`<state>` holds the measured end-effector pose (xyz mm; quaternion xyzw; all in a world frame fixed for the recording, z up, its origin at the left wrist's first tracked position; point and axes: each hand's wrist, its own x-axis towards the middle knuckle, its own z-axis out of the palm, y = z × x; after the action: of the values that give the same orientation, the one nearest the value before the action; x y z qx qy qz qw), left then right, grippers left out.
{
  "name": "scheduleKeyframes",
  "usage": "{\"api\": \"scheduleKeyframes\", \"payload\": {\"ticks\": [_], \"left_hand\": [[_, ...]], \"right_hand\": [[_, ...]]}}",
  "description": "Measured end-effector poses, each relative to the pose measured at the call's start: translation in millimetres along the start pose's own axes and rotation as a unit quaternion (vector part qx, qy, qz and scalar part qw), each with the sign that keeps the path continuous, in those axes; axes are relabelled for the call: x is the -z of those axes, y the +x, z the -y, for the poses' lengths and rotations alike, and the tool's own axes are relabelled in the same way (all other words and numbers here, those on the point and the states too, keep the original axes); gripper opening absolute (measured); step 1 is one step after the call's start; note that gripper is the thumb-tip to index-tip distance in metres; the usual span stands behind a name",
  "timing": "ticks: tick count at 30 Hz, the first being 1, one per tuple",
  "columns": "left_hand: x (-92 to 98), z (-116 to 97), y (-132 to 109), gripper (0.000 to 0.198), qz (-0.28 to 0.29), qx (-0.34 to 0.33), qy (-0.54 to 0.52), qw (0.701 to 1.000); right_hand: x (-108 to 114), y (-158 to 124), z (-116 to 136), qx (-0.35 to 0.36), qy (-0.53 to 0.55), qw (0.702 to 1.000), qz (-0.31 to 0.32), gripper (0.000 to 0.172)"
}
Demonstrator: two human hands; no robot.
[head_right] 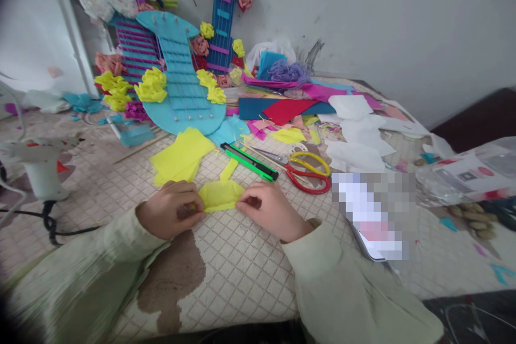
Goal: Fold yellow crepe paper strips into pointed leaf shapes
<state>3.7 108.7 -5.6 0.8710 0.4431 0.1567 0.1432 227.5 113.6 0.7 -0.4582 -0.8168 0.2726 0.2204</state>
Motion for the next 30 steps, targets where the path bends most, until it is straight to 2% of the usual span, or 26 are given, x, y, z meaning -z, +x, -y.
{"api": "scheduleKeyframes", "payload": {"ticks": [12,21,30], "left_hand": [[-6.0,-1.5,2.1,0.02,-0.026,0.027,-0.008,0.999],[-4.2,-3.9,4.5,0.022,-0.002,0.039,0.001,0.999],[-2.6,-3.6,5.0,0.022,0.008,0.039,-0.003,0.999]], "right_hand": [[-5.0,-0.5,-0.2,-0.016,0.001,1.0,-0.021,0.011],[-6.0,1.0,4.5,-0.025,-0.032,0.999,-0.03,0.018],[-0.2,-1.9,2.9,-0.02,-0.032,0.999,-0.002,0.015]]}}
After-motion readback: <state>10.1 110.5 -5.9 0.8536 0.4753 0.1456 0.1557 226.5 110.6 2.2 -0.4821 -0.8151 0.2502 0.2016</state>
